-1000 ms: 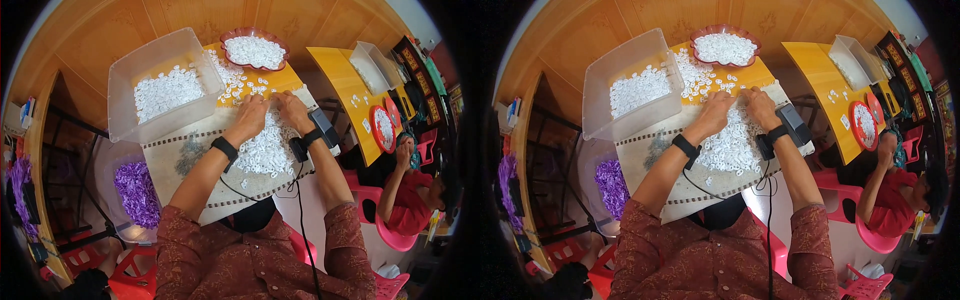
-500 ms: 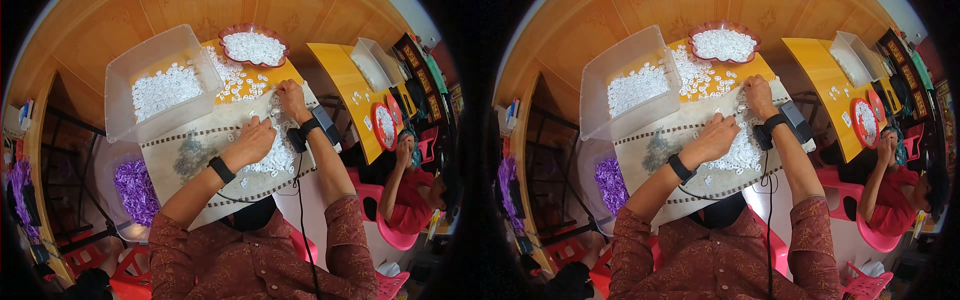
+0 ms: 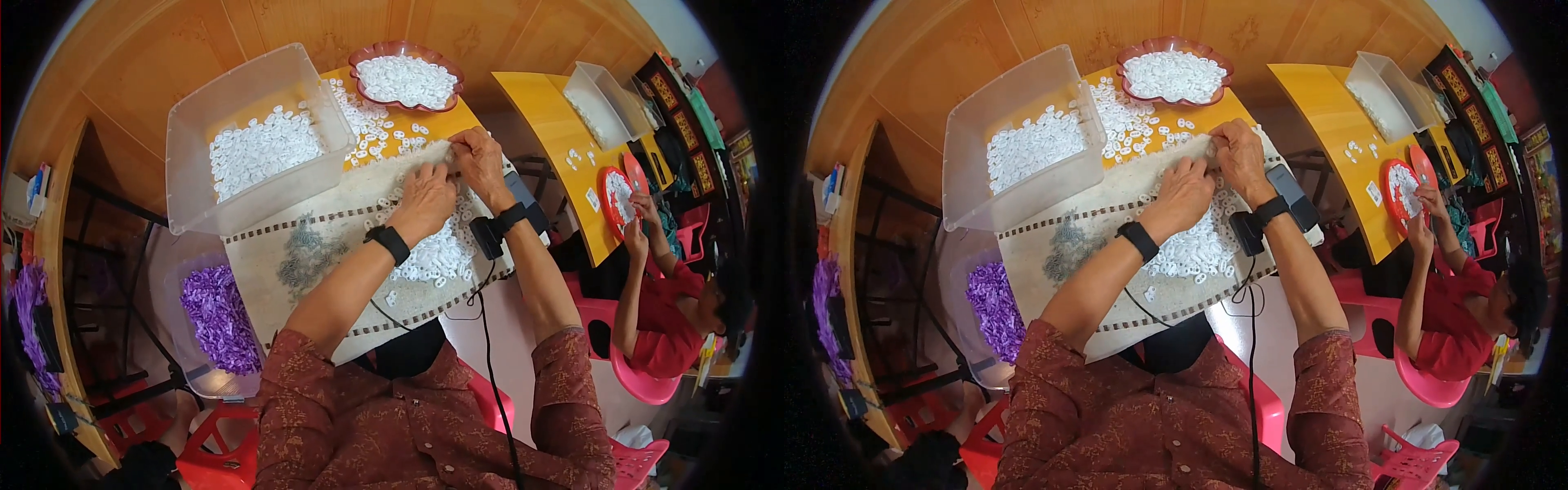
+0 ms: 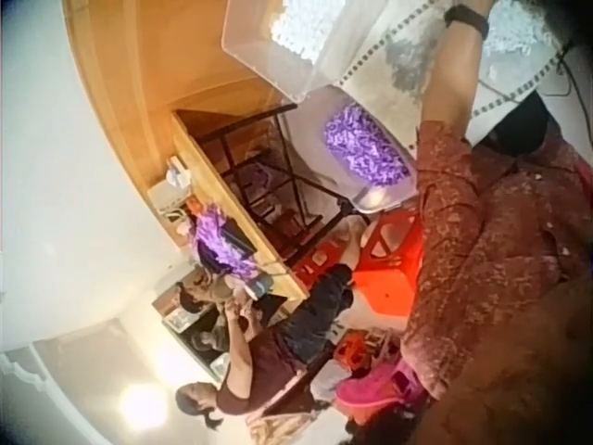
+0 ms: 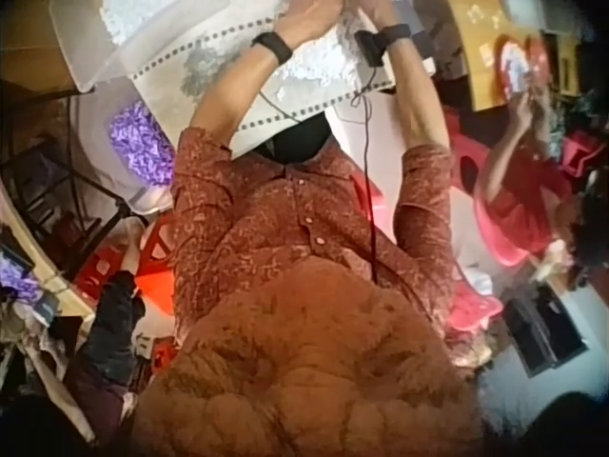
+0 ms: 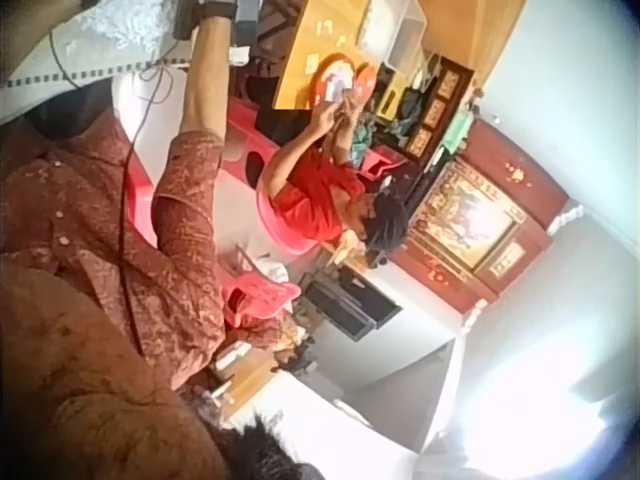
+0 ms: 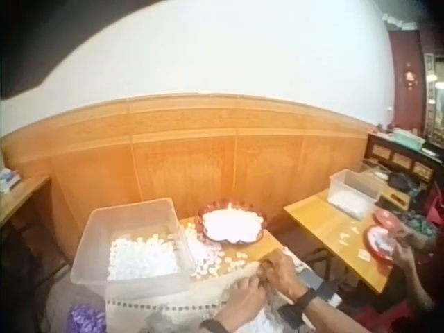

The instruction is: The person picks up a white plastic piece and a metal pin by hand, inserts the pin into the piece, and places the assembled unit onto the table.

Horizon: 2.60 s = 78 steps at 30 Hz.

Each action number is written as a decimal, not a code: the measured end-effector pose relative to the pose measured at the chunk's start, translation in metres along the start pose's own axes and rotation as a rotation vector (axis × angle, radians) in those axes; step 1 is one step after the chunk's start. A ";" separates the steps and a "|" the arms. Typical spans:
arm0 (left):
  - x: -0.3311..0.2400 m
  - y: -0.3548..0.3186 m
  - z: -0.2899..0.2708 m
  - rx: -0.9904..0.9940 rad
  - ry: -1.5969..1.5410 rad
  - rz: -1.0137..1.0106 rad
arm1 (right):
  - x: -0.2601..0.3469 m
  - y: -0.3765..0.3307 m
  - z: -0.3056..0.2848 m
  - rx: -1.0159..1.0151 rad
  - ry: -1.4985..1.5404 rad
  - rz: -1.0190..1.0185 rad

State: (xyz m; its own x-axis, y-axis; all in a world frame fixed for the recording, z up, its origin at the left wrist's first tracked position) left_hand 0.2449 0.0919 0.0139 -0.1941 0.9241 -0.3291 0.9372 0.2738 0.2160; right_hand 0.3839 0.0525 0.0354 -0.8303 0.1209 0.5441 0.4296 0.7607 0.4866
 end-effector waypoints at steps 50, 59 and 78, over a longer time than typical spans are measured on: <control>-0.016 -0.099 -0.061 -0.090 -0.280 -0.007 | 0.004 -0.064 0.014 0.271 -0.681 0.312; -0.044 -0.142 -0.089 -0.174 -0.525 -0.078 | 0.053 -0.104 -0.007 0.355 -0.124 0.194; -0.080 -0.173 -0.030 -0.005 -0.342 -0.455 | 0.068 -0.153 -0.024 0.353 -0.283 0.245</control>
State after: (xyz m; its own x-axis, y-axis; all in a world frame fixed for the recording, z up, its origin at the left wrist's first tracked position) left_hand 0.0897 -0.0211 0.0307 -0.4720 0.5743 -0.6689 0.7798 0.6259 -0.0128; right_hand 0.2706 -0.0710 0.0144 -0.8048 0.4537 0.3828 0.5182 0.8515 0.0804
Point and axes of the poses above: each hand's wrist, its own y-axis towards the middle knuckle, its own z-axis out of the palm, x = y × z, the point moved 2 cm from there along y, towards the middle knuckle, and after that the axes turned 3 degrees about x, right-handed, at the moved point
